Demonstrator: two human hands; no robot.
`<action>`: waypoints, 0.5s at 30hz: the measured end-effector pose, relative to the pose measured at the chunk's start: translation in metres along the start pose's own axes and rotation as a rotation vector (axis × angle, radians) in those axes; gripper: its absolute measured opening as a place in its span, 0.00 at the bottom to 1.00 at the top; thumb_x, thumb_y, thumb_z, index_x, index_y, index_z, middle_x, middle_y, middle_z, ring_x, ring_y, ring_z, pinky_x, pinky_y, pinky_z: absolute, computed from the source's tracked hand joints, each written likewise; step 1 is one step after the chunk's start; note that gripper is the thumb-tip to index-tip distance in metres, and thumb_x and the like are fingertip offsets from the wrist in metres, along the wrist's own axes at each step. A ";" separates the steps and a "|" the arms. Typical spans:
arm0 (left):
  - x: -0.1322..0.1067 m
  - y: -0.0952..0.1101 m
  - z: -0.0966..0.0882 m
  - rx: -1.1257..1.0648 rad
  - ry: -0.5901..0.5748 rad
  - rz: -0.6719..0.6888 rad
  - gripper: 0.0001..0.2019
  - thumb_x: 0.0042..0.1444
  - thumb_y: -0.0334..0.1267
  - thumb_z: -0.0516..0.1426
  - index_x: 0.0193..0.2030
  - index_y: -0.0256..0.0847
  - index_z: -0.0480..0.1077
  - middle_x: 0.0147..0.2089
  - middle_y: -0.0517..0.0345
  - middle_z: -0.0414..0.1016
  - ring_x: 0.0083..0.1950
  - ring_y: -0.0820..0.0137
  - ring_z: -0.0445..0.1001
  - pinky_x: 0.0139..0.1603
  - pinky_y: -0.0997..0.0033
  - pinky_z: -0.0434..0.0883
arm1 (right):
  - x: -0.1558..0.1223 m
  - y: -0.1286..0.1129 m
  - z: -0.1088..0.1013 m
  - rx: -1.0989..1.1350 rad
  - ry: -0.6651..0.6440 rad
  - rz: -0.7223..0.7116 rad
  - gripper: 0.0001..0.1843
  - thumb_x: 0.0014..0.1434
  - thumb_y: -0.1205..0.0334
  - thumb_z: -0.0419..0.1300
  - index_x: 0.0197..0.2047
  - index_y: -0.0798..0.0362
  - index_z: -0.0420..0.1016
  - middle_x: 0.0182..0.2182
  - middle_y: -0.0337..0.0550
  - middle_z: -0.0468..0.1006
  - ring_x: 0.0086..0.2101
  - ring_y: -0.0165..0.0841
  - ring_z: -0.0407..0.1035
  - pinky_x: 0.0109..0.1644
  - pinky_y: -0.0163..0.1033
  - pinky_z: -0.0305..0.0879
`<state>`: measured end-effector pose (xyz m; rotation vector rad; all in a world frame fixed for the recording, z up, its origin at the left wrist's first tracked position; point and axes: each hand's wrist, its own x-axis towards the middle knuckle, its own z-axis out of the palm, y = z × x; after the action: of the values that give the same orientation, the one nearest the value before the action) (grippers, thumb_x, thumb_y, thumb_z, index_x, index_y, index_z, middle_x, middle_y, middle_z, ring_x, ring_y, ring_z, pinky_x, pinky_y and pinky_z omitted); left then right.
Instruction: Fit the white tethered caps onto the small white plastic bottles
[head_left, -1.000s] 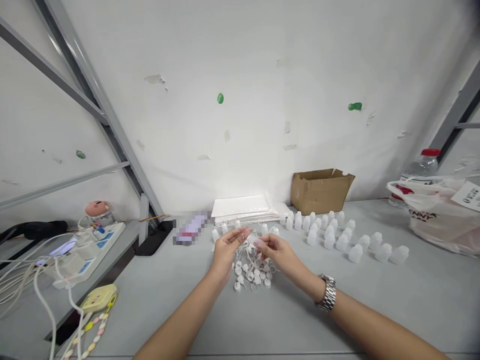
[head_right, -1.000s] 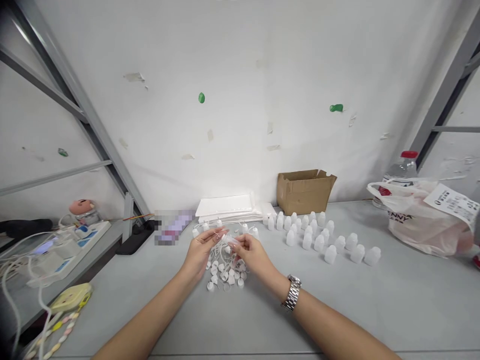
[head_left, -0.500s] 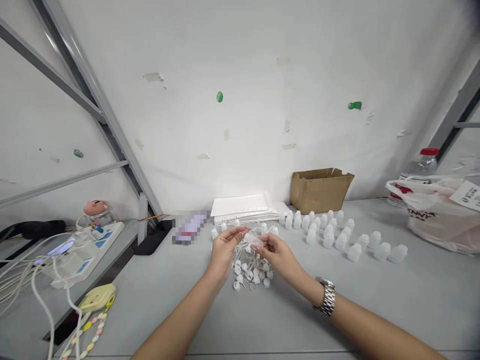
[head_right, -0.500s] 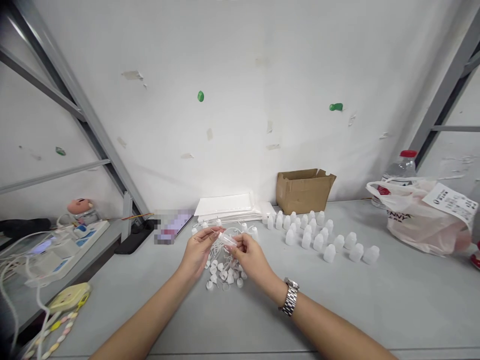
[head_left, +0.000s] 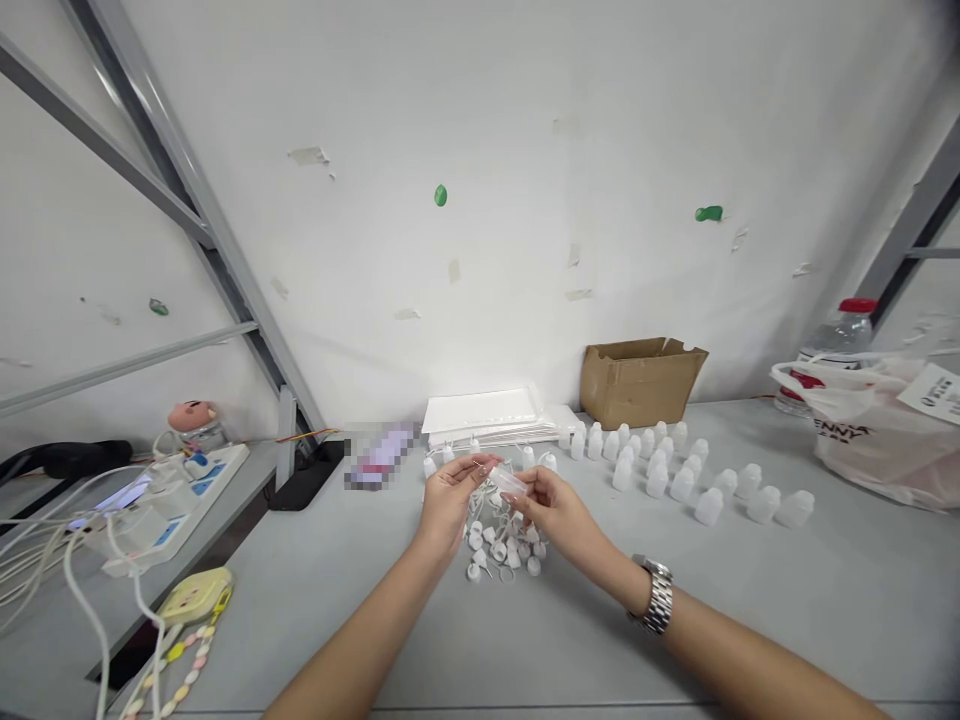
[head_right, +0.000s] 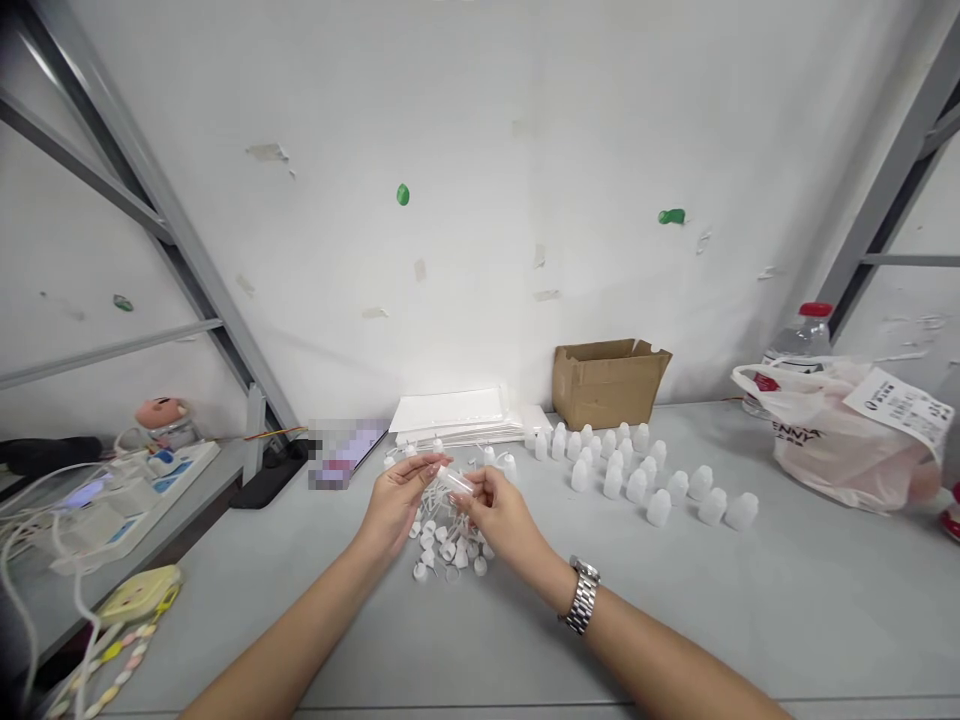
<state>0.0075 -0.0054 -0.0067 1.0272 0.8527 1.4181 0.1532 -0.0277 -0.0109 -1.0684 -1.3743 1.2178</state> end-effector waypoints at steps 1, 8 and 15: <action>0.000 0.000 0.000 0.000 -0.010 -0.002 0.09 0.38 0.36 0.65 0.29 0.38 0.75 0.35 0.52 0.79 0.42 0.65 0.74 0.49 0.65 0.65 | 0.000 -0.001 -0.001 0.006 0.001 0.013 0.22 0.41 0.45 0.65 0.31 0.53 0.66 0.18 0.31 0.65 0.20 0.27 0.60 0.24 0.34 0.56; 0.000 0.003 -0.002 0.006 -0.096 0.037 0.07 0.40 0.35 0.64 0.29 0.39 0.75 0.35 0.53 0.80 0.41 0.66 0.75 0.48 0.66 0.66 | -0.003 -0.010 -0.006 0.255 -0.306 0.197 0.20 0.50 0.46 0.59 0.21 0.54 0.62 0.13 0.31 0.61 0.15 0.22 0.50 0.20 0.32 0.43; 0.000 -0.002 -0.001 -0.089 -0.123 -0.158 0.13 0.48 0.43 0.60 0.38 0.37 0.75 0.47 0.48 0.76 0.50 0.64 0.72 0.56 0.65 0.62 | 0.002 -0.006 -0.007 0.083 0.008 0.016 0.22 0.49 0.41 0.57 0.24 0.52 0.62 0.17 0.34 0.66 0.17 0.26 0.59 0.23 0.35 0.55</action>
<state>0.0076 -0.0049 -0.0084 0.9480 0.7573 1.2364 0.1601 -0.0254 -0.0041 -1.0271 -1.2995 1.2704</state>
